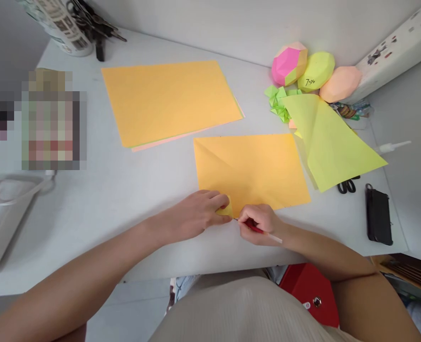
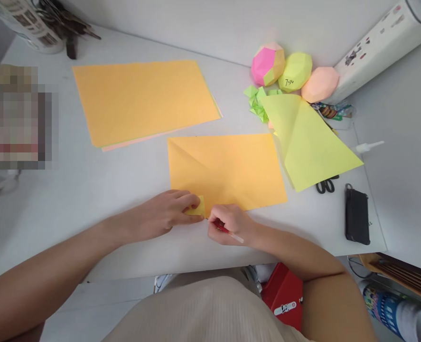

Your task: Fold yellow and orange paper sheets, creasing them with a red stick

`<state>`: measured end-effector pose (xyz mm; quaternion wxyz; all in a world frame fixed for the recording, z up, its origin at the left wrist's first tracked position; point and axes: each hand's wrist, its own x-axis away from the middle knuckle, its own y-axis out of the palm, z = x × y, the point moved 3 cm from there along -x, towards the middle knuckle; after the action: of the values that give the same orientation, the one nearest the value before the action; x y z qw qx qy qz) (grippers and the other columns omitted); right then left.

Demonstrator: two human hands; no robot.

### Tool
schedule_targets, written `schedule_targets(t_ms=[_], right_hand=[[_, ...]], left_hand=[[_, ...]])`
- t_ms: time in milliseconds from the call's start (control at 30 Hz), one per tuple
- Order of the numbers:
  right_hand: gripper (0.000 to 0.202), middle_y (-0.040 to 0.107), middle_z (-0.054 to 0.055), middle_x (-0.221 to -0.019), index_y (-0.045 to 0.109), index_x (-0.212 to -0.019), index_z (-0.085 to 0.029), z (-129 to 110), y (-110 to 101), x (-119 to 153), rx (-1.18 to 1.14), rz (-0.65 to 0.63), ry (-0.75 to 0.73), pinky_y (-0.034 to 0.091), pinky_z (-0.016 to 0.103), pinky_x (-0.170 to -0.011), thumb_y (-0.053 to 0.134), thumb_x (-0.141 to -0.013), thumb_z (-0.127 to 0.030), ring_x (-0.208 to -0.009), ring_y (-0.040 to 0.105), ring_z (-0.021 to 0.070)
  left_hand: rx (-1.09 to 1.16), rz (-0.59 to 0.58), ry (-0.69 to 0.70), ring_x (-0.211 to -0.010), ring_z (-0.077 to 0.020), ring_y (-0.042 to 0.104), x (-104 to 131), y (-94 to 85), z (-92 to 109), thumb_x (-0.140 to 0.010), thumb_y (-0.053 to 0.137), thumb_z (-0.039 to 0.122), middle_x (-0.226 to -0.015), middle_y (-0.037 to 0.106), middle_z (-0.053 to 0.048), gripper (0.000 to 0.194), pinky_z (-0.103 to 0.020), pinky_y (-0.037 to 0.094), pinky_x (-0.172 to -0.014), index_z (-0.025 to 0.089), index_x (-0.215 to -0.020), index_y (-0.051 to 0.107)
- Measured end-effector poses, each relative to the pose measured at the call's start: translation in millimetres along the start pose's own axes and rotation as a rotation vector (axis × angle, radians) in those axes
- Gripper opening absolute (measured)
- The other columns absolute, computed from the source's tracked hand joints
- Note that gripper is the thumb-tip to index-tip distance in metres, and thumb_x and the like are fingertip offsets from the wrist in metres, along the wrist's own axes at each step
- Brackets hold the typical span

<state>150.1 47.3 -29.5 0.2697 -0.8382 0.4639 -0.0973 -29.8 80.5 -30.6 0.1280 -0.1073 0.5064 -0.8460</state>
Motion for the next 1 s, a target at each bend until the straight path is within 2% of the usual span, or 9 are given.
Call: schedule_targets(t_ms=[200, 500, 1000], right_hand=[[0.013, 0.038, -0.009, -0.055, 0.043, -0.069, -0.020, 0.5, 0.7, 0.1, -0.016, -0.006, -0.019, 0.025, 0.016, -0.041, 0.049, -0.072, -0.008, -0.043, 0.028, 0.0033], [0.014, 0.039, -0.009, -0.056, 0.044, -0.069, -0.019, 1.3, 0.4, 0.3, -0.020, -0.017, -0.027, 0.025, 0.015, -0.042, 0.050, -0.072, -0.007, -0.044, 0.029, 0.0029], [0.014, 0.037, -0.009, -0.056, 0.043, -0.069, -0.020, 2.4, 1.2, 0.6, -0.017, -0.011, -0.010, 0.024, 0.016, -0.042, 0.049, -0.072, -0.007, -0.044, 0.028, 0.0032]], left_hand=[[-0.016, 0.054, 0.021, -0.075, -0.0173, 0.039, 0.5, 1.4, 1.2, -0.085, 0.032, 0.001, -0.093, 0.047, -0.005, 0.051, -0.030, 0.034, -0.068, 0.028, -0.119, 0.059], [-0.024, 0.120, 0.030, -0.075, -0.0167, 0.041, 2.0, 4.2, 0.3, -0.084, 0.034, -0.001, -0.092, 0.048, -0.004, 0.053, -0.029, 0.034, -0.067, 0.030, -0.118, 0.060], [-0.033, 0.102, 0.019, -0.075, -0.0162, 0.040, 0.6, 5.6, -0.6, -0.078, 0.033, -0.006, -0.093, 0.048, -0.004, 0.061, -0.028, 0.034, -0.068, 0.032, -0.117, 0.060]])
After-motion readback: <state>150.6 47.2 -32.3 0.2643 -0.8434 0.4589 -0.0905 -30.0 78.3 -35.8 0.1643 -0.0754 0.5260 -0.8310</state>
